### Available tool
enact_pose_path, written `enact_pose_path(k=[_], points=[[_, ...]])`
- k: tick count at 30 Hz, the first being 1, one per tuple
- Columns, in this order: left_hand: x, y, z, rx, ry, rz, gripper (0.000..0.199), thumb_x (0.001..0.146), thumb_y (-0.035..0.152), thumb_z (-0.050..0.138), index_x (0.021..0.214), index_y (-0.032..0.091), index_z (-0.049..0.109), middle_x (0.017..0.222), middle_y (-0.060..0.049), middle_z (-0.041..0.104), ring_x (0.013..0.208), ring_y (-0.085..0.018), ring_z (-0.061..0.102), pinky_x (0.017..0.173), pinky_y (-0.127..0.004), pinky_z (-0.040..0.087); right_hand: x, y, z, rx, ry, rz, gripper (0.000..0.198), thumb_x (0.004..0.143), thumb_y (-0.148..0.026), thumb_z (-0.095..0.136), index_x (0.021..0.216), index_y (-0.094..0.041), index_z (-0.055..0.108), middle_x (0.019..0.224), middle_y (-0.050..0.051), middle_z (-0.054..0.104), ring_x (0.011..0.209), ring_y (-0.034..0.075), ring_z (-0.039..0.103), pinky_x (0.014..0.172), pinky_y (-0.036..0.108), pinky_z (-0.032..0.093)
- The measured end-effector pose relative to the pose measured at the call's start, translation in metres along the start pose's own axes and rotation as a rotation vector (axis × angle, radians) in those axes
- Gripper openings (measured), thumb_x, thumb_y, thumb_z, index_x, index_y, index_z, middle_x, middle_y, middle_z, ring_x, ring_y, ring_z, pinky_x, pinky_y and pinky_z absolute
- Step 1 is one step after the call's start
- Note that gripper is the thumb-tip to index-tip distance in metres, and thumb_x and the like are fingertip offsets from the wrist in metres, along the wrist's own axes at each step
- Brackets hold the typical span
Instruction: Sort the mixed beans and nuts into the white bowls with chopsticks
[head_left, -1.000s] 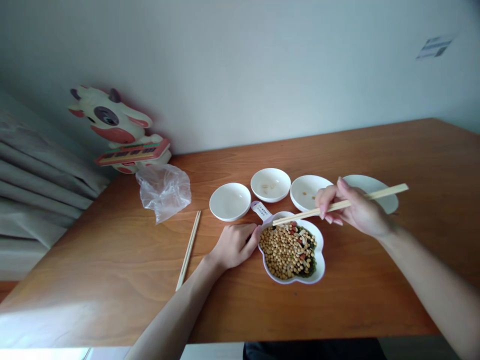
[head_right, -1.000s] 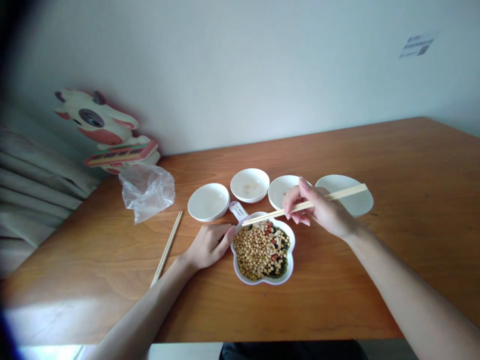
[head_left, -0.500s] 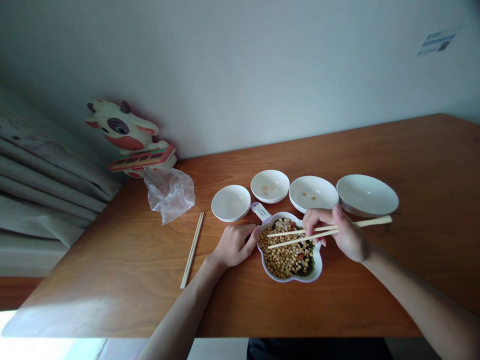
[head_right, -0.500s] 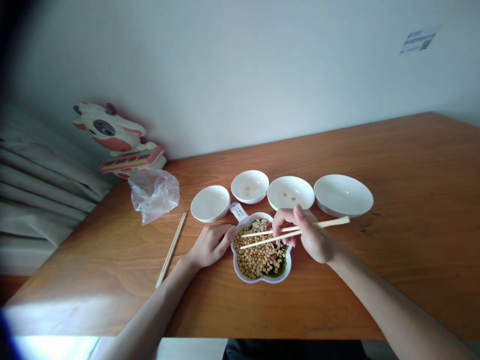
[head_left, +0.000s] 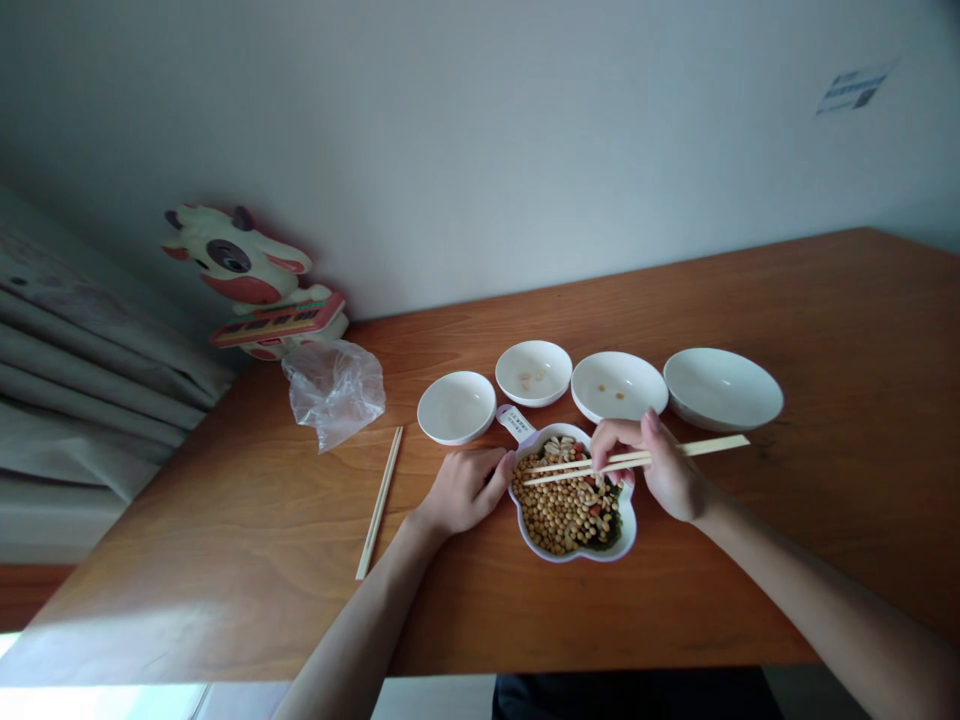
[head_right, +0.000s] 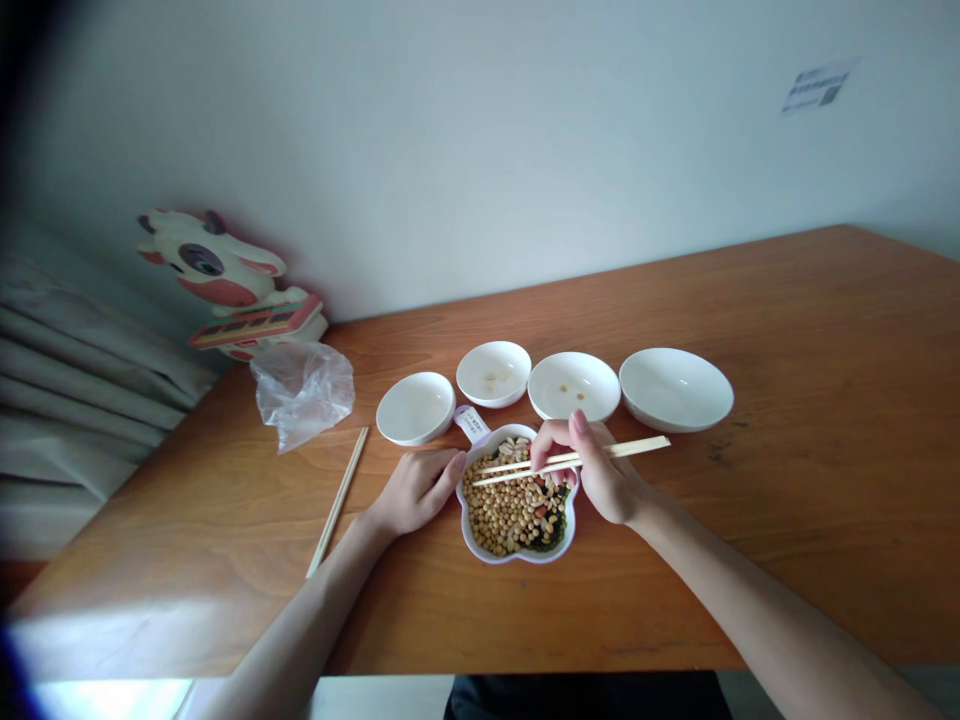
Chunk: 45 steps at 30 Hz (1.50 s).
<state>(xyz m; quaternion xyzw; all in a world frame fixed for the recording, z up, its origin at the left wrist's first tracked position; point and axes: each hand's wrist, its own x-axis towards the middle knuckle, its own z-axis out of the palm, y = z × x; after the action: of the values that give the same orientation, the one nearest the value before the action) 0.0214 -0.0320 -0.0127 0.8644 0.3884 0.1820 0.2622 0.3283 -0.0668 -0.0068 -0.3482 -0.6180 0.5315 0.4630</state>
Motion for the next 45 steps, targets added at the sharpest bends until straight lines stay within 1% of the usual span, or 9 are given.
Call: enact_pose_path(k=[3, 6, 13, 17, 23, 30, 38, 41, 45], points=[[0.000, -0.001, 0.001, 0.004, 0.007, -0.005, 0.046, 0.117, 0.043, 0.035, 0.078, 0.020, 0.045, 0.072, 0.000, 0.058, 0.065, -0.013, 0.046, 0.066, -0.030, 0.032, -0.001, 0.001, 0.002, -0.027, -0.019, -0.018, 0.083, 0.111, -0.073, 0.019, 0.084, -0.021, 0.077, 0.074, 0.005, 0.063, 0.060, 0.016, 0.056, 0.054, 0.030, 0.040], [0.001, -0.001, 0.000, -0.002, 0.002, -0.006, 0.047, 0.117, 0.044, 0.035, 0.078, 0.020, 0.046, 0.073, 0.000, 0.058, 0.065, -0.013, 0.047, 0.065, -0.030, 0.032, -0.001, 0.000, 0.003, -0.048, -0.002, -0.030, 0.080, 0.112, -0.071, 0.022, 0.083, -0.021, 0.078, 0.075, 0.004, 0.064, 0.060, 0.015, 0.056, 0.054, 0.029, 0.040], [0.001, 0.000, 0.000, -0.001, 0.006, -0.004, 0.047, 0.117, 0.043, 0.035, 0.077, 0.020, 0.045, 0.071, 0.001, 0.057, 0.064, -0.013, 0.046, 0.064, -0.030, 0.032, -0.001, 0.001, 0.000, -0.060, -0.014, -0.032, 0.083, 0.111, -0.074, 0.018, 0.083, -0.021, 0.075, 0.074, 0.004, 0.062, 0.060, 0.015, 0.057, 0.054, 0.029, 0.041], [0.001, 0.000, 0.000, 0.005, 0.007, 0.005, 0.047, 0.117, 0.042, 0.036, 0.077, 0.020, 0.047, 0.071, 0.000, 0.058, 0.064, -0.013, 0.046, 0.065, -0.030, 0.033, -0.002, 0.001, 0.001, -0.089, -0.011, -0.069, 0.079, 0.113, -0.068, 0.022, 0.081, -0.020, 0.076, 0.074, 0.004, 0.063, 0.059, 0.014, 0.057, 0.053, 0.028, 0.041], [0.001, 0.000, 0.000, 0.006, 0.007, 0.008, 0.046, 0.117, 0.042, 0.036, 0.078, 0.020, 0.048, 0.072, 0.000, 0.060, 0.065, -0.014, 0.047, 0.066, -0.030, 0.033, -0.002, -0.001, 0.006, -0.102, 0.044, -0.084, 0.076, 0.116, -0.059, 0.025, 0.079, -0.020, 0.078, 0.073, 0.004, 0.065, 0.058, 0.013, 0.058, 0.053, 0.027, 0.041], [0.000, -0.002, 0.001, 0.011, 0.008, -0.001, 0.045, 0.117, 0.041, 0.037, 0.078, 0.020, 0.048, 0.072, 0.000, 0.059, 0.064, -0.013, 0.047, 0.065, -0.030, 0.032, -0.001, -0.002, 0.008, -0.047, 0.094, -0.058, 0.079, 0.114, -0.064, 0.026, 0.075, -0.020, 0.077, 0.068, 0.004, 0.064, 0.055, 0.014, 0.057, 0.052, 0.030, 0.040], [0.000, -0.001, 0.000, 0.011, 0.007, 0.004, 0.046, 0.117, 0.041, 0.036, 0.077, 0.020, 0.046, 0.071, 0.000, 0.059, 0.064, -0.013, 0.047, 0.065, -0.030, 0.032, 0.000, -0.004, 0.004, 0.016, 0.129, -0.071, 0.080, 0.113, -0.066, 0.027, 0.073, -0.021, 0.079, 0.066, 0.006, 0.067, 0.055, 0.016, 0.056, 0.053, 0.032, 0.039], [0.001, -0.001, 0.000, 0.014, 0.008, 0.004, 0.047, 0.117, 0.043, 0.036, 0.077, 0.020, 0.045, 0.070, 0.000, 0.056, 0.063, -0.013, 0.046, 0.064, -0.030, 0.032, 0.001, -0.006, 0.000, 0.047, 0.165, -0.065, 0.080, 0.112, -0.068, 0.027, 0.072, -0.020, 0.078, 0.064, 0.006, 0.065, 0.054, 0.017, 0.055, 0.051, 0.033, 0.038], [0.001, 0.000, -0.001, 0.013, 0.006, 0.009, 0.047, 0.117, 0.043, 0.035, 0.077, 0.020, 0.047, 0.072, 0.000, 0.058, 0.064, -0.013, 0.047, 0.065, -0.030, 0.033, 0.002, -0.011, -0.004, 0.083, 0.239, -0.109, 0.081, 0.111, -0.068, 0.029, 0.069, -0.021, 0.078, 0.063, 0.007, 0.064, 0.052, 0.017, 0.053, 0.050, 0.034, 0.037]])
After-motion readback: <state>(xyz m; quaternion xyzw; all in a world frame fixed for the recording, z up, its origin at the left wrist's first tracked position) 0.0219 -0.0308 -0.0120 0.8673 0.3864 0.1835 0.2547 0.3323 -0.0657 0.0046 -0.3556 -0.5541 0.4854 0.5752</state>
